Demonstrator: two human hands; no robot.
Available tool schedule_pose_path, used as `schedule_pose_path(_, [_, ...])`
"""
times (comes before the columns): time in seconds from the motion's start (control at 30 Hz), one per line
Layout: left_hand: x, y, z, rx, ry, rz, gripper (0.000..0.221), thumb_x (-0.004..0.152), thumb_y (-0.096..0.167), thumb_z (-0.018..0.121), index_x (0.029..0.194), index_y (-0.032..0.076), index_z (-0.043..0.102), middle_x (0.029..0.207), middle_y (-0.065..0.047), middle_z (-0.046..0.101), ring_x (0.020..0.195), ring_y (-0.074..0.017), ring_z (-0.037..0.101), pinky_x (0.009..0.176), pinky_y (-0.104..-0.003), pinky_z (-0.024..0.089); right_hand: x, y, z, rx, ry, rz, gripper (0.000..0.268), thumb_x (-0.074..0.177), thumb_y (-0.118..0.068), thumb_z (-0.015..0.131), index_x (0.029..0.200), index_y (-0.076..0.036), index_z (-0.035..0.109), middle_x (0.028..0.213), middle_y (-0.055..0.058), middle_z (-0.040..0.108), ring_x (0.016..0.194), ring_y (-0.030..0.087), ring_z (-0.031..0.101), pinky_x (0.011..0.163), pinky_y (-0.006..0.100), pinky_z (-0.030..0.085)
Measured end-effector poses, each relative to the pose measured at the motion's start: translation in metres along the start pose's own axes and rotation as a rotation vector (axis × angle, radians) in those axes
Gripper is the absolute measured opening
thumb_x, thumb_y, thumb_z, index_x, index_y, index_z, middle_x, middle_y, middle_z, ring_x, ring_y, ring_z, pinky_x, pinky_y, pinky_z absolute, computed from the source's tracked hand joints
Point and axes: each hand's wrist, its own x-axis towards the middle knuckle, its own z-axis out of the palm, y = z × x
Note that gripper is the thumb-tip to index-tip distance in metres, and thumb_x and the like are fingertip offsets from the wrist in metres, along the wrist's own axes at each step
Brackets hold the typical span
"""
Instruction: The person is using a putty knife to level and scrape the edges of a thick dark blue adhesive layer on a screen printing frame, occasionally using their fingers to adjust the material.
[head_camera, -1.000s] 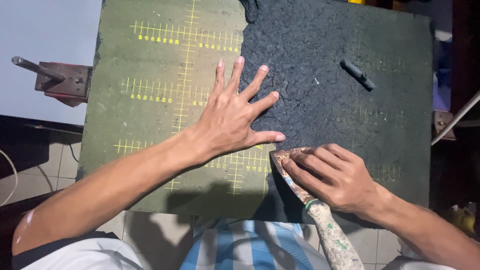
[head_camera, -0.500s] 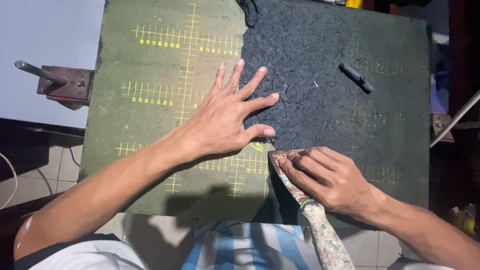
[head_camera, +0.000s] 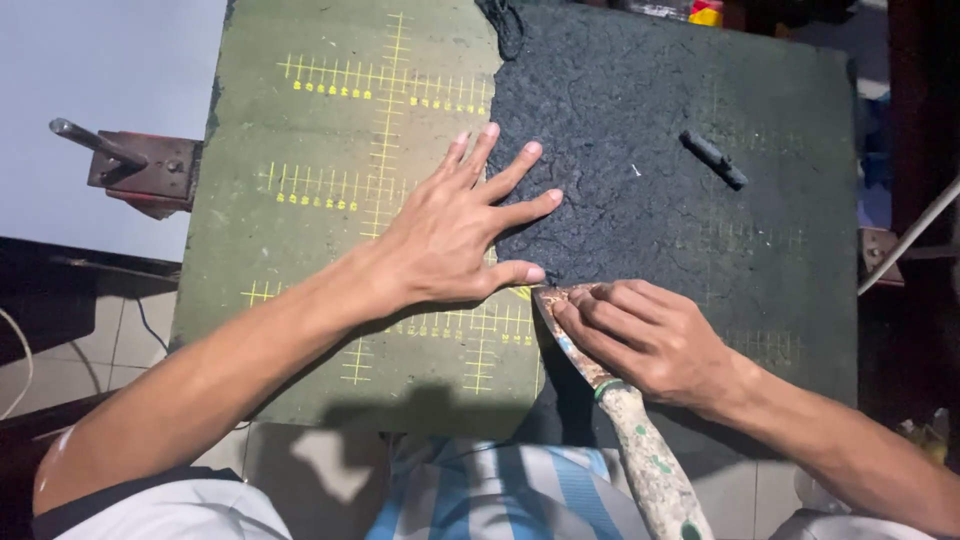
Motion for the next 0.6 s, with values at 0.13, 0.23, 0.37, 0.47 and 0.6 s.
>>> schedule_pose_path(0.13, [-0.0003,-0.0029,-0.0007,0.112,0.015,0.055,0.079,0.095,0.076,0.046,0.156,0.025,0.045,0.164,-0.018,0.029,0.148,-0.0560,0.021,0.121,-0.064,0.018,0.0004,-0.0020,0.0021,0.029,0.010,-0.003,0.013,0.098,-0.001,0.071,0.110,0.003,0.068,0.092,0.010,0.062,0.078,0.022,0.062,0.067,0.035,0.052])
schedule_pose_path(0.23, [-0.0014,-0.0052,0.0008,0.148,0.047,0.080,0.077,0.096,0.074,0.048,0.155,0.025,0.046,0.163,-0.018,0.033,0.147,-0.0569,0.024,0.121,-0.064,0.020,0.0034,-0.0031,0.0050,0.005,0.004,0.018,0.015,0.099,-0.004,0.070,0.112,0.003,0.067,0.097,0.011,0.065,0.076,0.022,0.061,0.069,0.036,0.054])
schedule_pose_path(0.37, [0.0003,-0.0065,0.0024,0.168,0.032,0.094,0.078,0.097,0.075,0.044,0.157,0.024,0.044,0.164,-0.018,0.030,0.147,-0.0571,0.022,0.121,-0.064,0.019,0.0073,-0.0033,0.0074,-0.051,0.028,0.018,0.015,0.099,-0.001,0.070,0.113,0.004,0.068,0.092,0.010,0.063,0.075,0.021,0.060,0.069,0.035,0.054])
schedule_pose_path(0.47, [-0.0022,-0.0058,0.0033,0.186,0.040,0.096,0.076,0.098,0.074,0.043,0.157,0.025,0.044,0.164,-0.018,0.032,0.147,-0.0566,0.024,0.120,-0.064,0.021,0.0051,-0.0053,0.0082,-0.079,0.036,0.008,0.017,0.098,-0.001,0.072,0.114,0.004,0.069,0.093,0.010,0.063,0.074,0.020,0.059,0.068,0.035,0.054])
schedule_pose_path(0.6, [-0.0006,-0.0080,0.0044,0.189,0.065,0.110,0.076,0.098,0.074,0.046,0.156,0.025,0.045,0.163,-0.018,0.034,0.146,-0.0570,0.026,0.120,-0.064,0.023,0.0063,-0.0079,0.0064,-0.090,0.026,0.003,0.014,0.099,0.000,0.068,0.113,0.005,0.070,0.093,0.011,0.063,0.075,0.021,0.061,0.068,0.035,0.054])
